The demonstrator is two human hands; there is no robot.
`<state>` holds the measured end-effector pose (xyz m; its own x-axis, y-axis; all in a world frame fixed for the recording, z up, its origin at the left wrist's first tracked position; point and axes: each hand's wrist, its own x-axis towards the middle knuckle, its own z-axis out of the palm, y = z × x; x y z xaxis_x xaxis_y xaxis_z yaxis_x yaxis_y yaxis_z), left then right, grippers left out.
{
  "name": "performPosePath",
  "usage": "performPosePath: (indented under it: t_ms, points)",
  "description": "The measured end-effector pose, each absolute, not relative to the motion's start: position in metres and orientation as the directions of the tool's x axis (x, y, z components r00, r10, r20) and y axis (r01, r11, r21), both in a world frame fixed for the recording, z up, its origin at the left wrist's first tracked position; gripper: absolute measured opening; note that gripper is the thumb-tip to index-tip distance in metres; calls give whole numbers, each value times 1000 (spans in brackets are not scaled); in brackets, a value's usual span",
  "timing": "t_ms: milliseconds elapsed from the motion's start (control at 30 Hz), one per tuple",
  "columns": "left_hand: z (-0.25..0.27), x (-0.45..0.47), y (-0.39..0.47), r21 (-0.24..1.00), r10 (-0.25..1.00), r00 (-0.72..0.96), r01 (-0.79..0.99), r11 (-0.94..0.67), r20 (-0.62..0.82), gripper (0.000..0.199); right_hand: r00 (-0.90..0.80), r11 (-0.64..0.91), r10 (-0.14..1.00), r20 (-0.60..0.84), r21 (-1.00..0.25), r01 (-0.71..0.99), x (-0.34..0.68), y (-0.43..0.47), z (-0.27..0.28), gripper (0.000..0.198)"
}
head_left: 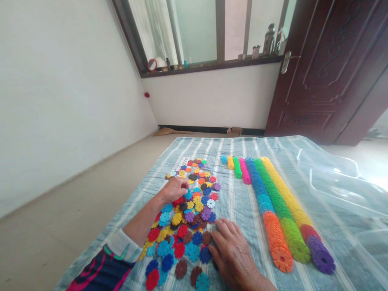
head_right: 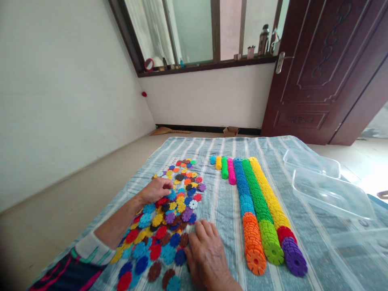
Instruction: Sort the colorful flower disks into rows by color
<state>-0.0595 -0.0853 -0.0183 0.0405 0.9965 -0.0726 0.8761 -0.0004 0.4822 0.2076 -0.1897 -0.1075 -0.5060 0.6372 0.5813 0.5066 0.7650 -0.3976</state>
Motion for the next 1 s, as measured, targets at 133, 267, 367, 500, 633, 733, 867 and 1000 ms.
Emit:
performPosePath:
  t_ms: [133,267,367,500,633,733,867,1000]
  points:
    - [-21,-63,-87,518,984,93,855,-3,-149,14,-497,761,640,586,-398,512,207,-190,-107,10]
    - [-24,-61,-87,445,983,111,895,-35,-145,15,-488,758,643,590,-403,512,207,-190,-107,10]
    - [-24,-59,-88,328,985,119,942,-72,-123,14,-496,762,640,587,-400,510,207,-190,-108,12]
    - [-21,-59,-90,202,978,162,970,-133,-133,10,-518,770,631,577,-386,509,208,-189,-107,15]
    - [-18,-58,-92,174,964,198,970,-166,-180,15,-526,768,635,566,-388,510,209,-189,-106,16]
    - [-18,-57,-93,170,962,196,971,-165,-188,15,-518,764,640,568,-394,511,208,-189,-106,15]
    - [-18,-54,-93,214,979,133,972,-98,-157,16,-517,767,635,574,-390,510,208,-189,-107,16]
    - [-17,-52,-94,289,992,83,956,-52,-99,13,-511,764,639,575,-401,505,208,-190,-107,17]
